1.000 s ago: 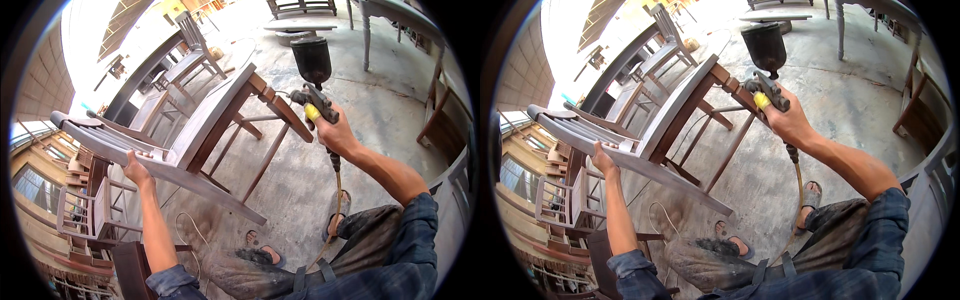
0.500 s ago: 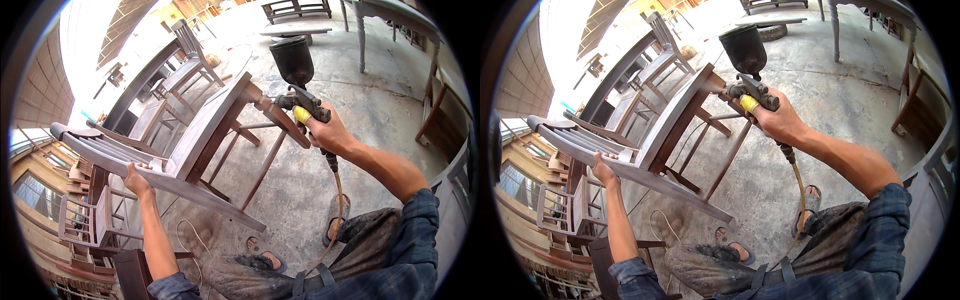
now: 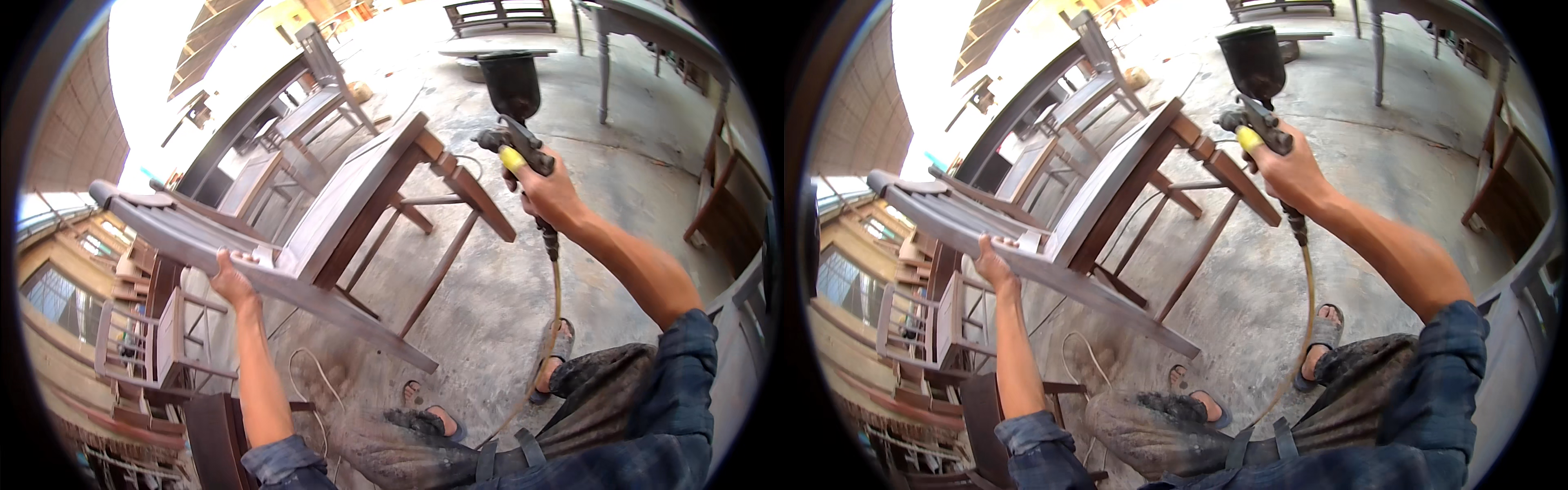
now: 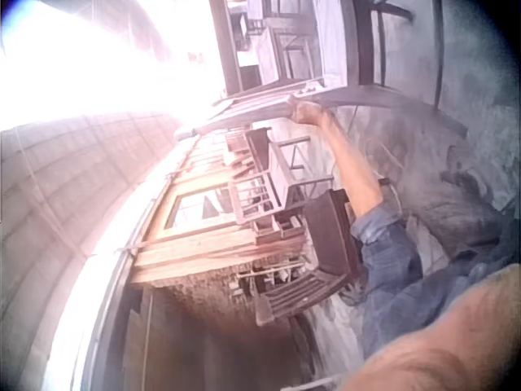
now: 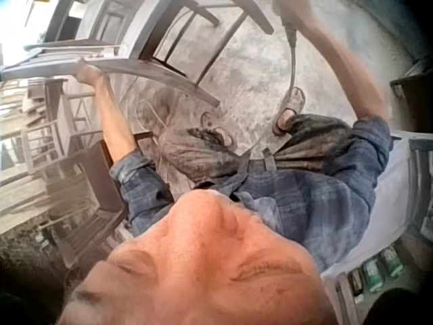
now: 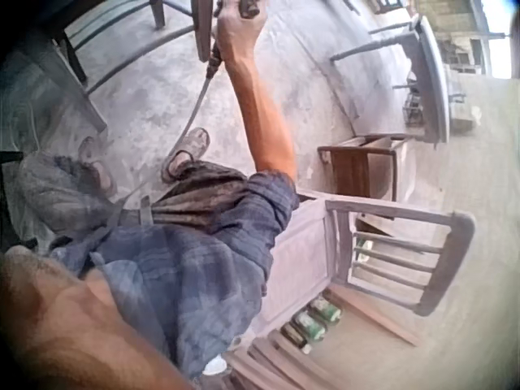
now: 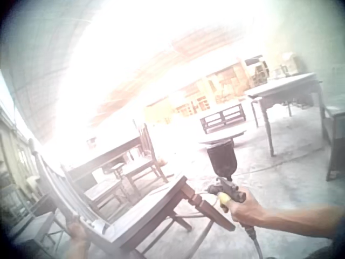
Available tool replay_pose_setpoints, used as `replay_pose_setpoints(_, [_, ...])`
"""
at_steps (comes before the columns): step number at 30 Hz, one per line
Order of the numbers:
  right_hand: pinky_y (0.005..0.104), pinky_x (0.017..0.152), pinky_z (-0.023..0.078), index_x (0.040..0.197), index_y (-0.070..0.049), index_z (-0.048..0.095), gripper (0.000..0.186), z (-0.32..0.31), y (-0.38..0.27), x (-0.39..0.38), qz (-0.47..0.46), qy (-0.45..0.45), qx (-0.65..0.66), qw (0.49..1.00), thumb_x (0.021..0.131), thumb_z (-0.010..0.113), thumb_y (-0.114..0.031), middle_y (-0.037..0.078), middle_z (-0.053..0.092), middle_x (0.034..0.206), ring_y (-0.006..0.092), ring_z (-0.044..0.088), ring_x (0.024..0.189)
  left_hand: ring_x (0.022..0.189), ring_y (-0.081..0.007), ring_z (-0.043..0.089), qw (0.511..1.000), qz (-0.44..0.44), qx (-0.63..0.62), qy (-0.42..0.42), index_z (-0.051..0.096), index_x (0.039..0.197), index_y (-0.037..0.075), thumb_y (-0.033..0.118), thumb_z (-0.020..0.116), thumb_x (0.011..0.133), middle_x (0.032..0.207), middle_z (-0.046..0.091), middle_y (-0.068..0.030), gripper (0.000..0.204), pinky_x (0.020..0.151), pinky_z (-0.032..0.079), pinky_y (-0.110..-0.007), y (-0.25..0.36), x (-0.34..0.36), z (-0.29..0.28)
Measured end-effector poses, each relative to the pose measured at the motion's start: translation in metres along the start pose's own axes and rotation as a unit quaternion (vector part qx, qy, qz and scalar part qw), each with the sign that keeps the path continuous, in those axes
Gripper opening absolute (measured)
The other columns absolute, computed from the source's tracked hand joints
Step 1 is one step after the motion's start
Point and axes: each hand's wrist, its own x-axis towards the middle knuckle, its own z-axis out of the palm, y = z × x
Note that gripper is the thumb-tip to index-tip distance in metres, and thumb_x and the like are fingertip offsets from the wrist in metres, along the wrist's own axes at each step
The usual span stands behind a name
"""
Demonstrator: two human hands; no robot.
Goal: The person uses a spray gun to apply a light-colored finish to a wooden chair. They rotate the chair to coat the legs, seat frame, and backrest evenly, then set the chair upright and continue spraying the back slats and top rail.
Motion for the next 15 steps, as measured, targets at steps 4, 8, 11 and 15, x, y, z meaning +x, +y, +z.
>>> replay_pose_setpoints(4, [0.0238, 0.056, 0.046, 0.117, 0.0, 0.061, 0.021, 0.015, -0.008, -0.041, 0.013, -0.059, 0.014, 0.998, 0.1, 0.059, -0.012, 0.001, 0.061, 0.077, 0.0066, 0.056, 0.065, 0.054, -0.0245, 0.062, 1.0, 0.009, -0.011, -0.002, 0.052, 0.105, -0.001, 0.013, 0.062, 0.093, 0.072, 0.058, -0.011, 0.021, 0.047, 0.056, -0.04, -0.01, 0.004, 0.005])
replay_pose_setpoints(8, [0.0239, 0.061, 0.048, 0.13, -0.001, 0.059, 0.032, 0.043, -0.009, -0.074, 0.001, -0.112, 0.042, 0.993, 0.1, 0.062, -0.012, 0.0, 0.059, 0.08, 0.007, 0.057, 0.069, 0.054, -0.0238, 0.062, 1.0, 0.014, -0.001, 0.003, 0.051, 0.107, 0.001, 0.014, 0.062, 0.093, 0.072, 0.058, -0.0106, 0.021, 0.048, 0.057, -0.04, -0.001, 0.0, 0.003])
replay_pose_setpoints(11, [0.0253, 0.063, 0.05, 0.125, 0.0, 0.058, 0.028, 0.058, -0.007, -0.092, 0.028, -0.164, 0.063, 0.984, 0.098, 0.062, -0.008, 0.002, 0.061, 0.084, 0.0084, 0.059, 0.072, 0.056, -0.0234, 0.062, 1.0, 0.022, 0.009, 0.002, 0.053, 0.101, 0.003, 0.016, 0.061, 0.093, 0.071, 0.058, -0.0094, 0.017, 0.05, 0.057, -0.04, 0.003, -0.005, 0.005])
replay_pose_setpoints(15, [0.0266, 0.064, 0.051, 0.133, -0.001, 0.055, 0.037, 0.076, 0.01, -0.108, -0.036, -0.219, 0.086, 0.971, 0.097, 0.062, -0.007, 0.003, 0.063, 0.085, 0.0098, 0.061, 0.073, 0.054, -0.0231, 0.06, 1.0, 0.024, -0.003, -0.009, 0.049, 0.107, 0.003, 0.013, 0.062, 0.092, 0.071, 0.056, -0.0093, 0.022, 0.049, 0.056, -0.04, 0.006, -0.007, 0.01])
